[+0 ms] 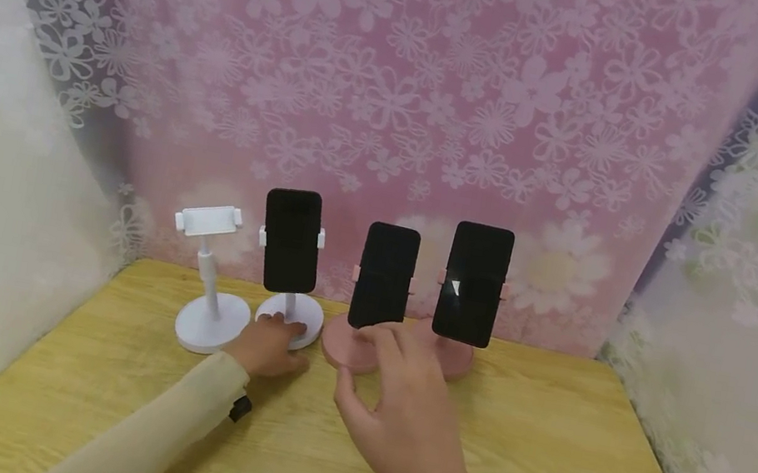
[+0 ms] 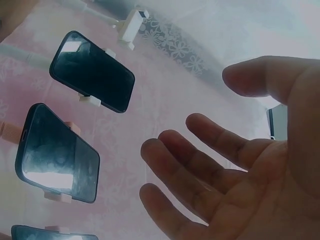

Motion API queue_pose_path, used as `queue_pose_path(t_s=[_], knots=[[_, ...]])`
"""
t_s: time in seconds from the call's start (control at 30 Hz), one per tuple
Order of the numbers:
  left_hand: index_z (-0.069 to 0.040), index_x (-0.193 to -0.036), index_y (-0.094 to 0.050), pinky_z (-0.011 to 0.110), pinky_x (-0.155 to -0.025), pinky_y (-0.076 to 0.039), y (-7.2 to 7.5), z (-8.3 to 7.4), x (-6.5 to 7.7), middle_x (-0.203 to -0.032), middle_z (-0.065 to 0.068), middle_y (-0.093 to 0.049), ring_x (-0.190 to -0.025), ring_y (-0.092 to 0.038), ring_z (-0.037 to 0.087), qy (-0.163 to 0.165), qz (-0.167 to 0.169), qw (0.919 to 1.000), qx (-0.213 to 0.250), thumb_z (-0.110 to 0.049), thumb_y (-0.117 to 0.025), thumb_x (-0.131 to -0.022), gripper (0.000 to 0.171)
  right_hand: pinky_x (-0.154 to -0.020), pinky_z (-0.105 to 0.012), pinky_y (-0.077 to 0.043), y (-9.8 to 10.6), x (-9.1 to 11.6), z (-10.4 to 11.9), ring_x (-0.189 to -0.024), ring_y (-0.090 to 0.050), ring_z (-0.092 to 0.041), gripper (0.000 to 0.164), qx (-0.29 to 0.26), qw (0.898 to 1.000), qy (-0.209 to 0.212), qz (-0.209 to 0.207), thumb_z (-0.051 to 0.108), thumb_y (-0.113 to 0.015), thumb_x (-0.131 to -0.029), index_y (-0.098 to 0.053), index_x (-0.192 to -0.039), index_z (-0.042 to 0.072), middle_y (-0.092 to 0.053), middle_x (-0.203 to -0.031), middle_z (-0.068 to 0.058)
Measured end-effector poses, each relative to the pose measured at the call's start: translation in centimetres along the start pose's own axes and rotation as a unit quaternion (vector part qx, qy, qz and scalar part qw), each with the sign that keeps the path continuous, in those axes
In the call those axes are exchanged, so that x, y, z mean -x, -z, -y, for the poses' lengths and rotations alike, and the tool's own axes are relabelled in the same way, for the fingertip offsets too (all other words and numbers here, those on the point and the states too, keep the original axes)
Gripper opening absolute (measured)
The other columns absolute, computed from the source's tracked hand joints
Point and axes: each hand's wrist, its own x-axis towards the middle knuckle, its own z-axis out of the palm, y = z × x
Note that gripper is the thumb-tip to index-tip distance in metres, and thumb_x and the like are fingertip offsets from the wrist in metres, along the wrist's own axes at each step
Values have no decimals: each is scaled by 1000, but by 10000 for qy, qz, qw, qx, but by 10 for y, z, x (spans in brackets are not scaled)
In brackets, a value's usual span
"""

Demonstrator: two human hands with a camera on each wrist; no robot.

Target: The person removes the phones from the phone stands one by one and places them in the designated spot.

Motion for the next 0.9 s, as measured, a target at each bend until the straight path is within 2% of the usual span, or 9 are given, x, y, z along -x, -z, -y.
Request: queue_pose_path(t_s=[0.13, 0.3, 0.5, 0.63, 0.77, 0.9], knots=[[-14, -131, -68, 56, -78, -54, -1, 2, 3, -121, 27, -62, -101, -59, 44, 73, -48, 9998, -154, -43, -76, -87, 53, -90, -44, -56, 1, 0, 3, -104, -64, -15, 30, -21, 10000, -6, 66, 21, -77, -91, -66, -118, 16, -63, -117, 6], [-13, -134, -66, 57, -80, -54, 3, 2, 9, -123, 28, -61, -103, -60, 45, 73, 138, 9997, -189, -46, -79, -85, 60, -89, -43, -56, 1, 1, 4, -103, -65, -13, 29, -39, 9999, 13, 150, 22, -77, -91, -66, -117, 17, -62, -116, 6], [-13, -131, -68, 56, -88, -54, 11, 0, 7, -119, 23, -67, -104, -64, 43, -121, 262, 9989, -361, -45, -81, -85, 57, -91, -42, -57, 2, 0, 6, -106, -65, -13, 32, -244, 9994, 134, 206, 21, -78, -91, -66, -121, 17, -63, -119, 8], [-13, -129, -70, 53, -91, -55, 14, -2, 5, -117, 17, -71, -108, -67, 37, -268, 503, 9979, -322, -48, -81, -85, 57, -91, -42, -57, 4, 1, 7, -109, -66, -13, 34, -275, 9992, 74, 269, 19, -77, -91, -66, -123, 18, -65, -122, 8], [-16, -135, -68, 50, -97, -53, 13, -1, 9, -123, 13, -72, -115, -66, 34, -322, 646, 9969, -319, -50, -80, -86, 60, -89, -41, -57, 3, 2, 8, -106, -65, -11, 34, -212, 9993, 78, 293, 20, -78, -91, -66, -123, 17, -65, -121, 7], [-18, -137, -68, 48, -99, -53, 14, -4, 16, -126, 11, -72, -118, -66, 32, -411, 629, 9965, -360, -48, -80, -87, 60, -89, -41, -57, 2, 3, 7, -105, -65, -11, 36, -190, 9993, 108, 296, 20, -78, -91, -66, -125, 17, -65, -119, 7]])
